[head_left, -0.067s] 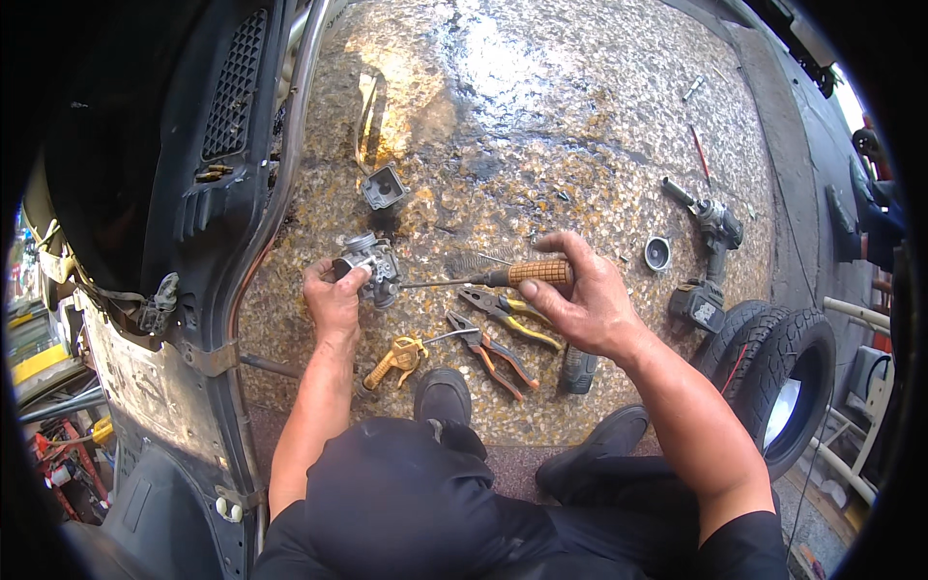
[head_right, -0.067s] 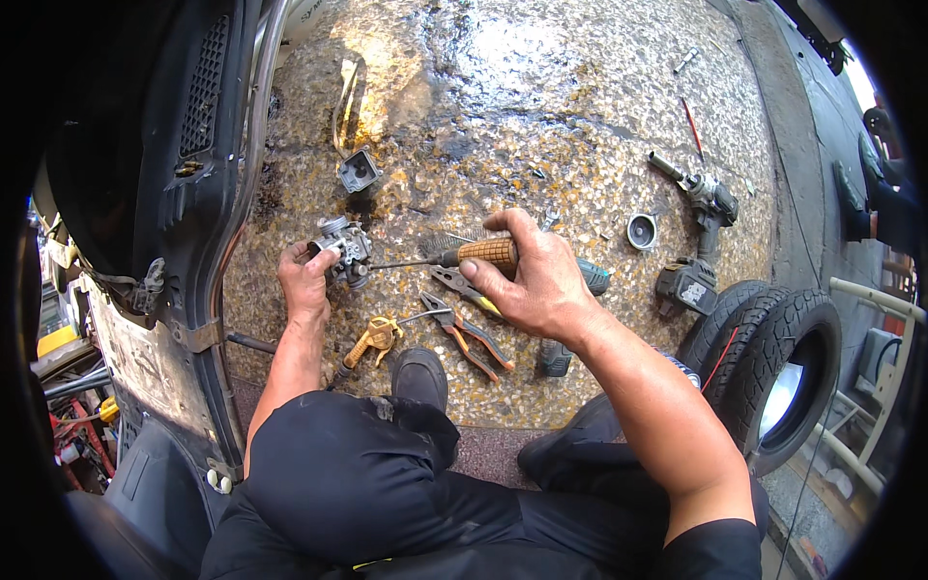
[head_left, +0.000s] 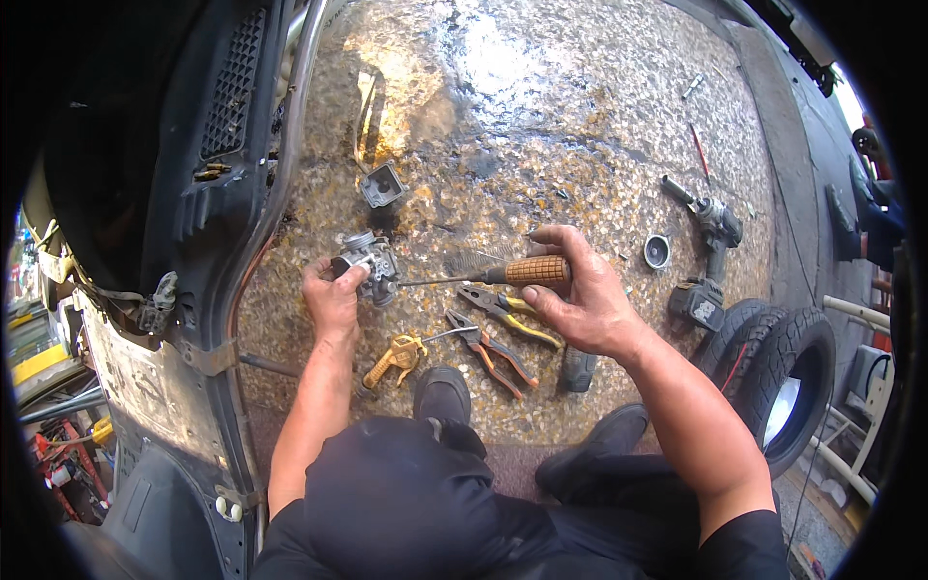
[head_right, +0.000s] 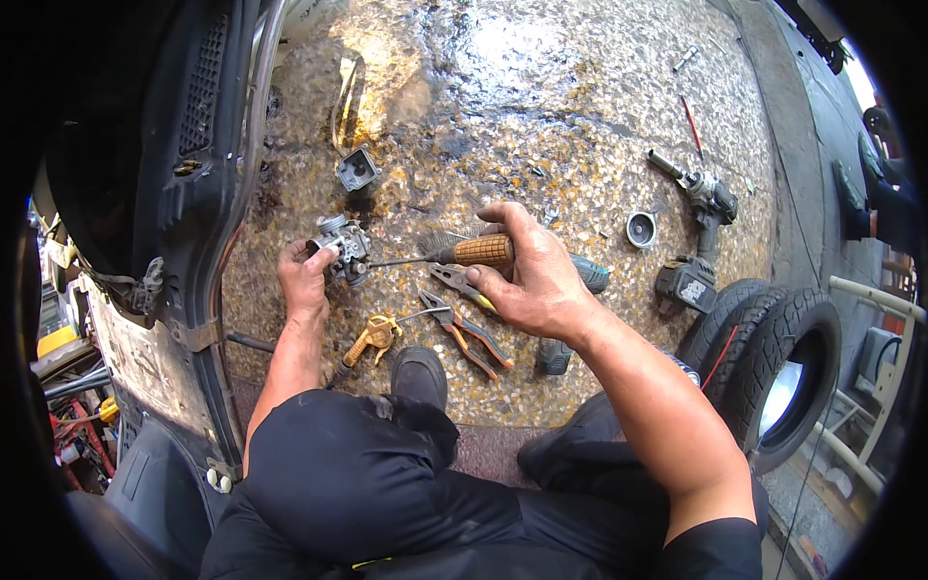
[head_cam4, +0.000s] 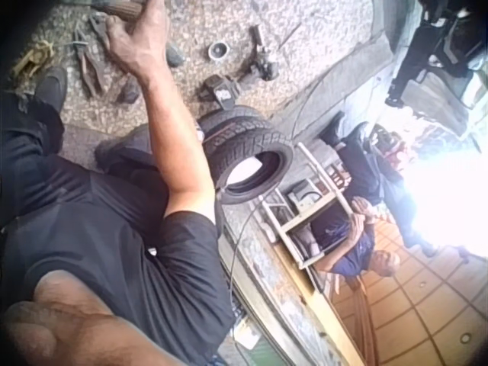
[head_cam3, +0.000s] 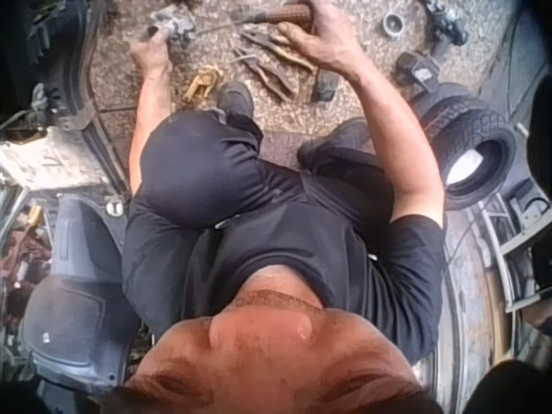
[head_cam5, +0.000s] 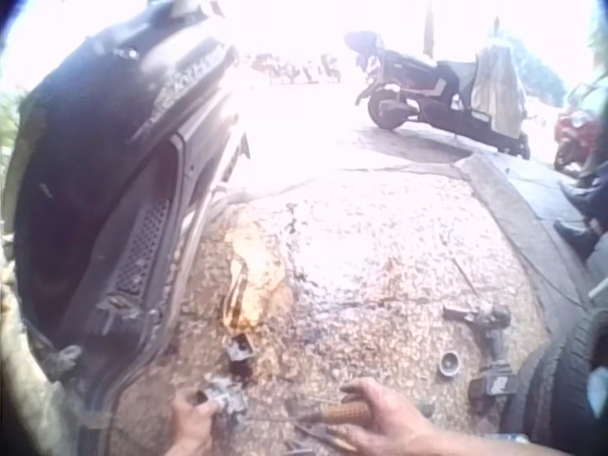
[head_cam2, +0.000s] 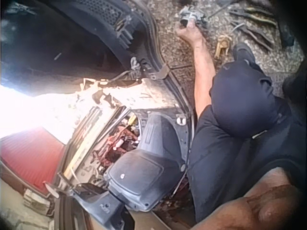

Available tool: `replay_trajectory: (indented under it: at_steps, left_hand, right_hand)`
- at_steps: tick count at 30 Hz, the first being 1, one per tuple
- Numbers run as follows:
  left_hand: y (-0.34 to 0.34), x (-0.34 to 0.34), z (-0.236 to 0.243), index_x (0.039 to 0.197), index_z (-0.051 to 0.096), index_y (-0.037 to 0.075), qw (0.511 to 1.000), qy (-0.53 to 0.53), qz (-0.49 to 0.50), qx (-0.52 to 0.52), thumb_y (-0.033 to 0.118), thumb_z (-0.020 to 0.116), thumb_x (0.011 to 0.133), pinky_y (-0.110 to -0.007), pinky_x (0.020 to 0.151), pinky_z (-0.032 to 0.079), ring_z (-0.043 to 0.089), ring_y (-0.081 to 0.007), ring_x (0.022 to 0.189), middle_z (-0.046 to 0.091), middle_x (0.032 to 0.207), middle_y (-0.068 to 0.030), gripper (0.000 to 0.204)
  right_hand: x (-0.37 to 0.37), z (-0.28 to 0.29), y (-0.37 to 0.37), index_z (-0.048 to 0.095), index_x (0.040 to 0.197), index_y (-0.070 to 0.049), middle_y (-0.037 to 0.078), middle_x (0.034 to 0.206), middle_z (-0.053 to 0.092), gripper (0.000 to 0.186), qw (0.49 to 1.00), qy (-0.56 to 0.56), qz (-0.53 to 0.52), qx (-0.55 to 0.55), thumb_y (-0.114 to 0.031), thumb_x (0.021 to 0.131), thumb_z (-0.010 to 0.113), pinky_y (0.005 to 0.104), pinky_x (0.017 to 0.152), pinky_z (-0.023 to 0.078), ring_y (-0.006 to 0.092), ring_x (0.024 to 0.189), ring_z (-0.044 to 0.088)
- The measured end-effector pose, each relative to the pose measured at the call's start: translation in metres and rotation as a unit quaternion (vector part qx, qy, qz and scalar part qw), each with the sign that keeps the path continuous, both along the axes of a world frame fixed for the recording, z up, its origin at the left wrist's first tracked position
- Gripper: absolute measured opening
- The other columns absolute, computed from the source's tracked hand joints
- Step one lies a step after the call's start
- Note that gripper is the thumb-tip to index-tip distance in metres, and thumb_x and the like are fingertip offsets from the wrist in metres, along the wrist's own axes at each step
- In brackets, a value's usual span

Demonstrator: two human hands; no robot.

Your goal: The person cleans a scooter carburetor with spray cleaner, then uses a screwdriver and brush to remove debris from its internal passages. The person reassembles the carburetor and installs it back into the scooter.

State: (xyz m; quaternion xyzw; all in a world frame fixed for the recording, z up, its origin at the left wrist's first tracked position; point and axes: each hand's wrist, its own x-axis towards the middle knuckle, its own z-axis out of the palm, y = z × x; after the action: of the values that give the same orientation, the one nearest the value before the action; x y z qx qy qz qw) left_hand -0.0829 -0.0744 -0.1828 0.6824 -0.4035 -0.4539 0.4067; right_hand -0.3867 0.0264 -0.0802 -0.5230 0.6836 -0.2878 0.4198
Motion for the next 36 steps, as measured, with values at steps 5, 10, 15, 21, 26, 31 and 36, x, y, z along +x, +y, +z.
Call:
replay_trajectory:
  at_steps: [5,10,15,21,26,31,36]
  left_hand:
    - [-0.001,0.001,-0.001,0.117,0.050,-0.012,1.000,0.024,0.000,0.008,0.007,0.076,0.064,-0.029,0.073,0.053,0.063,-0.0181,0.077,0.063,0.095,-0.0132,0.062]
    - [0.000,-0.001,0.002,0.117,0.049,-0.013,1.000,0.011,0.005,0.006,0.007,0.076,0.064,-0.029,0.074,0.053,0.063,-0.0184,0.076,0.064,0.095,-0.0130,0.063]
    - [0.001,0.000,0.003,0.119,0.048,-0.014,0.999,0.036,0.001,0.009,0.008,0.077,0.063,-0.029,0.074,0.052,0.063,-0.0184,0.077,0.064,0.095,-0.0130,0.066]
    - [0.000,0.000,0.001,0.120,0.046,-0.014,0.999,0.037,-0.003,0.010,0.008,0.077,0.063,-0.029,0.074,0.052,0.063,-0.0184,0.079,0.063,0.096,-0.0139,0.068]
    - [0.001,-0.001,0.003,0.119,0.046,-0.013,0.999,0.037,-0.002,0.010,0.008,0.077,0.063,-0.029,0.074,0.052,0.063,-0.0182,0.078,0.063,0.096,-0.0134,0.067]
    - [0.002,0.001,0.001,0.118,0.047,-0.012,1.000,0.000,-0.003,0.006,0.009,0.078,0.063,-0.028,0.073,0.052,0.063,-0.0179,0.077,0.062,0.095,-0.0125,0.066]
    - [0.001,0.004,-0.008,0.116,0.049,-0.011,1.000,0.007,-0.018,0.010,0.011,0.078,0.063,-0.029,0.073,0.051,0.061,-0.0173,0.079,0.062,0.095,-0.0118,0.065]
  right_hand:
    - [0.002,0.002,-0.001,0.054,0.113,-0.003,0.019,0.092,0.068,0.038,0.996,0.011,0.002,-0.091,-0.017,0.083,0.072,0.0409,0.079,0.053,0.0355,0.088,0.068]
    - [0.001,0.002,0.001,0.055,0.113,-0.003,0.021,0.102,0.065,0.036,0.996,-0.008,-0.013,0.088,-0.017,0.083,0.072,0.0412,0.082,0.053,0.0360,0.094,0.066]
    - [0.005,-0.006,0.001,0.060,0.106,-0.004,0.019,0.079,0.068,0.033,0.997,0.025,-0.009,-0.073,-0.028,0.087,0.071,0.0421,0.068,0.053,0.0351,0.074,0.069]
    - [0.003,-0.002,0.003,0.057,0.111,-0.004,0.021,0.095,0.069,0.037,1.000,-0.011,-0.025,0.012,-0.024,0.085,0.074,0.0420,0.075,0.053,0.0363,0.085,0.069]
    - [0.002,0.000,0.003,0.057,0.111,-0.003,0.018,0.094,0.068,0.033,1.000,0.017,0.001,0.009,-0.019,0.087,0.071,0.0392,0.076,0.053,0.0288,0.086,0.069]
    - [0.006,-0.009,0.002,0.059,0.107,-0.003,0.018,0.083,0.068,0.031,0.998,-0.025,-0.040,-0.052,-0.024,0.087,0.071,0.0414,0.073,0.053,0.0311,0.081,0.069]
    - [0.003,-0.011,0.005,0.059,0.110,-0.004,0.016,0.077,0.067,0.033,0.998,0.048,-0.020,0.032,-0.025,0.087,0.071,0.0401,0.071,0.053,0.0290,0.078,0.070]
